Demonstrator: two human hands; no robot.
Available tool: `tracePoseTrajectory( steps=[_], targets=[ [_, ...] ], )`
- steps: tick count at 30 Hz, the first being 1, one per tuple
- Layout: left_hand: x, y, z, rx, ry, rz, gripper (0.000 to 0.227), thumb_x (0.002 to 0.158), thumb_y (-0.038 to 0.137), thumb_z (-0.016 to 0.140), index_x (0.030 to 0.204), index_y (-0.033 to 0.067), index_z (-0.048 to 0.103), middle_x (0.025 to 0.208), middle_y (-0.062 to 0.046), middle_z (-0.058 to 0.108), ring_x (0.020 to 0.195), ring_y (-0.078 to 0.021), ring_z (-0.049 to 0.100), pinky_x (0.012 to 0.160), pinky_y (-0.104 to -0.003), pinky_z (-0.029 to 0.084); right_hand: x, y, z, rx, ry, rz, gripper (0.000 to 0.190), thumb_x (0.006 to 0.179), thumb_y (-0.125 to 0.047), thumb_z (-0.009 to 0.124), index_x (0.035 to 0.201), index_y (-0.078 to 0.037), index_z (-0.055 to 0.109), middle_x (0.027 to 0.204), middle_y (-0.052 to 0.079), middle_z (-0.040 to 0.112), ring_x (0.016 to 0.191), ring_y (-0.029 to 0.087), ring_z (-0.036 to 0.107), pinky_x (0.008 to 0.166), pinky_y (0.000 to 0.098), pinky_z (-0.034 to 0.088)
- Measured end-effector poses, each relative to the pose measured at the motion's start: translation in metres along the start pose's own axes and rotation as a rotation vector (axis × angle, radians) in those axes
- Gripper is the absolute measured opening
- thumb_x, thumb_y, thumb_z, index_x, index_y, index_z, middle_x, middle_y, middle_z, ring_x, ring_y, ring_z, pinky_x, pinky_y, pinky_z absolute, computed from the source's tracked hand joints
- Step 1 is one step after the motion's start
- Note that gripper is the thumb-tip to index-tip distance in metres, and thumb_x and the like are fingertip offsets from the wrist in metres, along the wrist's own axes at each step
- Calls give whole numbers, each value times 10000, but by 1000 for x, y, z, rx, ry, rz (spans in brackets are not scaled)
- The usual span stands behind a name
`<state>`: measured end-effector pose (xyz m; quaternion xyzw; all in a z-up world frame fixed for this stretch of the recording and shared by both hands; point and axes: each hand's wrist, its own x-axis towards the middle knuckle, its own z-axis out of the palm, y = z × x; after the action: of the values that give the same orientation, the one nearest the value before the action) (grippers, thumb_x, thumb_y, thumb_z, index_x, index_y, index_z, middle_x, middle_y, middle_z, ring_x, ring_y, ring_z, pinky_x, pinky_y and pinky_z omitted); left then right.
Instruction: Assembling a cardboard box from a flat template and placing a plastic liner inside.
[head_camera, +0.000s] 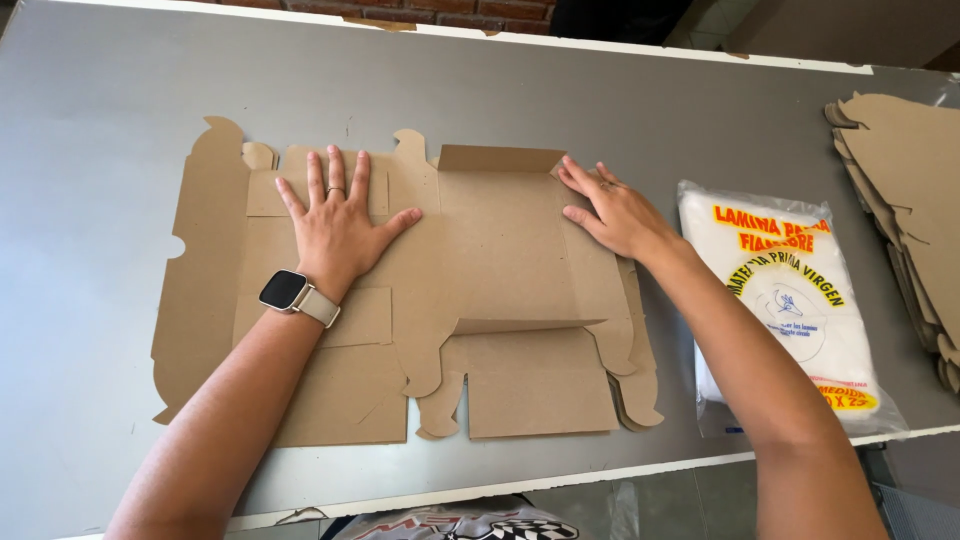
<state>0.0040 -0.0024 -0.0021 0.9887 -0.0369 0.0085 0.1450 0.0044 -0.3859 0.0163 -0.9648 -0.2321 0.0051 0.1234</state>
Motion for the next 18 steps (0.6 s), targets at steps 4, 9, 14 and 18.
tracePoseTrajectory(
  steps=[4,9,14,18],
  targets=[
    [1,-1,-1,6,-14,-4,1056,850,926,292,1649,240,209,1722,-131,143,1586,-338,25,1194,-691,-19,-2,9,0,-35,15,12,636,1084,-422,423,1597,-57,333,1475,91,563,1353,243,523,1268,424,210],
    [-1,-1,0,0,4,10,1045,864,909,305,1649,223,233,1718,-151,157,1583,-357,36,1183,-708,-11,-31,22,-10,-139,-4,52,568,1104,-388,379,1565,-55,395,1497,68,553,1412,202,464,1287,426,143],
    [2,-3,5,6,26,28,1037,883,906,287,1649,208,246,1713,-165,177,1581,-370,47,1175,-710,-19,-86,-14,-32,-140,111,-26,497,1041,-164,443,1532,-229,469,1556,21,493,1438,237,422,1258,458,178],
    [-1,-2,4,15,26,39,1031,890,894,293,1646,195,245,1710,-173,178,1577,-377,50,1175,-716,8,-128,-54,-39,-213,-29,-167,453,876,-143,666,1303,-295,665,1544,-32,516,1463,192,401,1273,445,176]
  ],
)
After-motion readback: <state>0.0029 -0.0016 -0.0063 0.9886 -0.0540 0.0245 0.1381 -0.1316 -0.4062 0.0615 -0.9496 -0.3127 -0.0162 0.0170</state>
